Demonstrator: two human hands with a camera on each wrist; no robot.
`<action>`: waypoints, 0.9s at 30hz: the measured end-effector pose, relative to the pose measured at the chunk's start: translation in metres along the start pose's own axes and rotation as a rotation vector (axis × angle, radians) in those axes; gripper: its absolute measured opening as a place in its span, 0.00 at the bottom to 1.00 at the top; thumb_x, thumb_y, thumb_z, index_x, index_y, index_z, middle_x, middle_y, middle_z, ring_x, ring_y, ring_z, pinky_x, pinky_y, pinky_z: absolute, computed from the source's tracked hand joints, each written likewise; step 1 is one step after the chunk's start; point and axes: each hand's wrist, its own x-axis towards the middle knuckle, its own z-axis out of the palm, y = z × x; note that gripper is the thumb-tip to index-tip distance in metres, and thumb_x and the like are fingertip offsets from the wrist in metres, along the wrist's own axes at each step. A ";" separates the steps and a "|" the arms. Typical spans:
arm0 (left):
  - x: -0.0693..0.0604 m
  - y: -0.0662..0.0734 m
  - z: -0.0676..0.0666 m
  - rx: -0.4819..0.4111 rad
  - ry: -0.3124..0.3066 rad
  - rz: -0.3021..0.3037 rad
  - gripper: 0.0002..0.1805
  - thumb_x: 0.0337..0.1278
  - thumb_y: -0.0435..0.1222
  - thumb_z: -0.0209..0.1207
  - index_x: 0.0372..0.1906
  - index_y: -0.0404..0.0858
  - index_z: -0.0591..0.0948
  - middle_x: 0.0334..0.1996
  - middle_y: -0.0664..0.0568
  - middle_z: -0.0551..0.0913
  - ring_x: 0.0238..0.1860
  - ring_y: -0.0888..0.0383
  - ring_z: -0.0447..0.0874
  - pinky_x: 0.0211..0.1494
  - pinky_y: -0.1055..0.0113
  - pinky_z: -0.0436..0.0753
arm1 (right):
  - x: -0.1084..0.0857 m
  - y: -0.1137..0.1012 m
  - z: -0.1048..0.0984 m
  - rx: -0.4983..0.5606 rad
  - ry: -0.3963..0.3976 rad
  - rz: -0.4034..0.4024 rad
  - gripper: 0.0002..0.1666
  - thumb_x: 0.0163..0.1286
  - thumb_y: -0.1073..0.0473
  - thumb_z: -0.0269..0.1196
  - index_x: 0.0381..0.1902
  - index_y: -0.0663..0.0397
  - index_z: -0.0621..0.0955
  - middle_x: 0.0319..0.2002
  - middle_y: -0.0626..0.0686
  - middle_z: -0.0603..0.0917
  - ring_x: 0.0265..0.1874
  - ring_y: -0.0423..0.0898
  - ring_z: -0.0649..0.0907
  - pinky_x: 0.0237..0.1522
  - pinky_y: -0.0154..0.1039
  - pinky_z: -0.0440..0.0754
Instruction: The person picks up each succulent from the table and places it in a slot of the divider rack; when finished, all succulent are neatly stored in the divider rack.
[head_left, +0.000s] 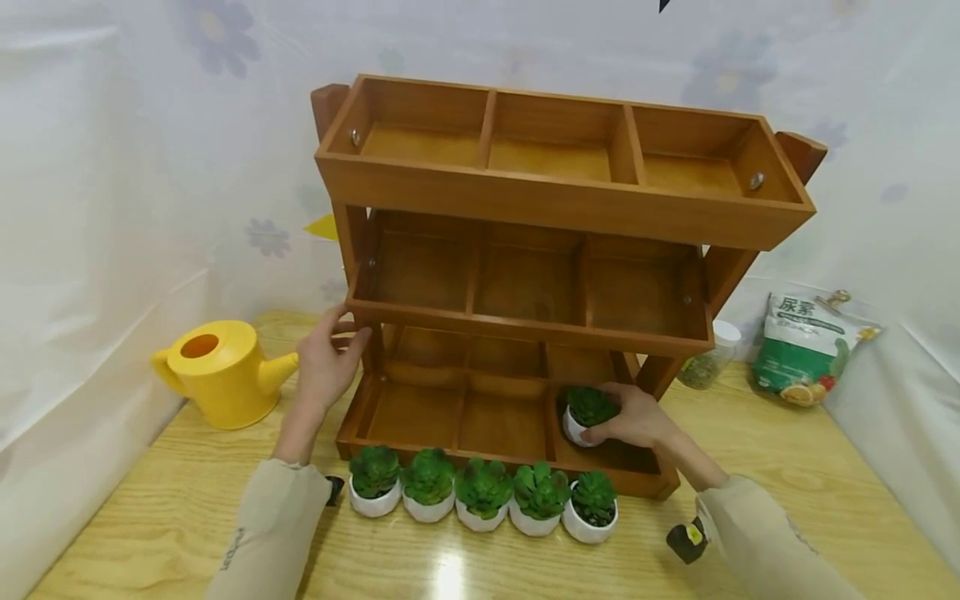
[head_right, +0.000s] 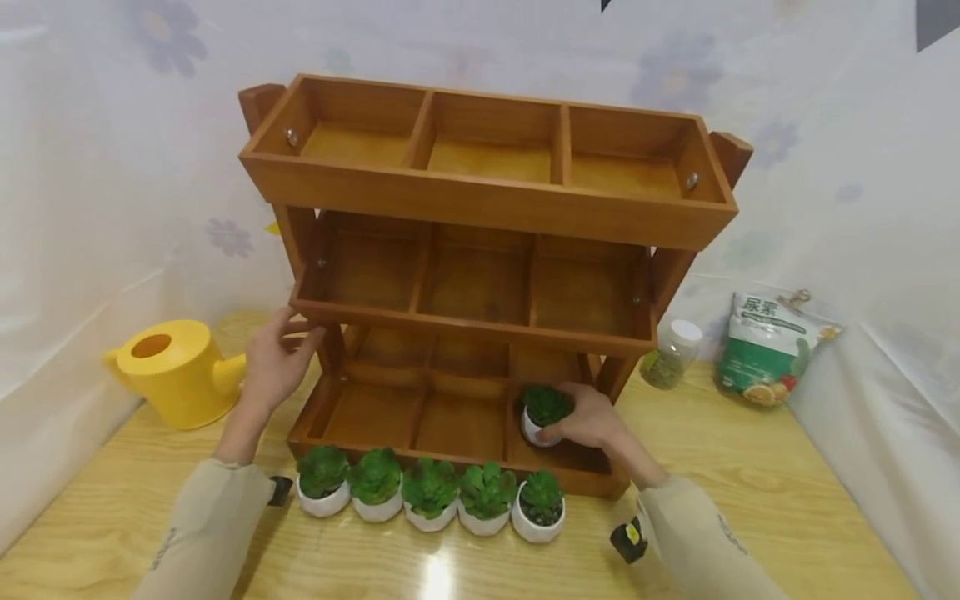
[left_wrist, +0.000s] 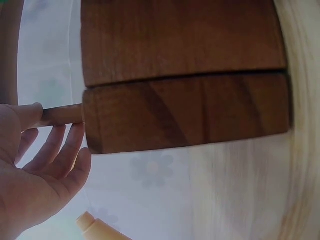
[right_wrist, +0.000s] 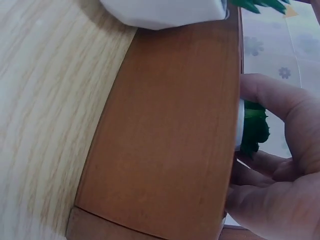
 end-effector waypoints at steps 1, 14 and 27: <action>0.000 0.000 0.000 0.001 0.004 0.004 0.20 0.58 0.28 0.62 0.57 0.31 0.76 0.37 0.32 0.84 0.34 0.38 0.85 0.37 0.46 0.84 | 0.000 0.000 0.000 0.004 -0.004 -0.004 0.55 0.44 0.46 0.77 0.64 0.69 0.69 0.57 0.70 0.75 0.56 0.65 0.74 0.54 0.58 0.75; 0.000 -0.002 -0.002 -0.011 -0.047 -0.048 0.21 0.60 0.30 0.61 0.58 0.32 0.75 0.42 0.32 0.83 0.39 0.39 0.85 0.40 0.46 0.84 | -0.009 0.001 -0.002 0.055 -0.029 -0.020 0.54 0.46 0.47 0.77 0.64 0.71 0.68 0.58 0.71 0.74 0.58 0.66 0.73 0.55 0.58 0.74; 0.002 0.002 -0.009 -0.029 -0.144 -0.178 0.21 0.63 0.33 0.59 0.59 0.29 0.75 0.49 0.32 0.81 0.48 0.39 0.82 0.49 0.48 0.82 | -0.055 -0.013 -0.019 0.041 0.180 -0.135 0.42 0.54 0.49 0.74 0.61 0.65 0.71 0.57 0.68 0.75 0.53 0.67 0.76 0.50 0.62 0.77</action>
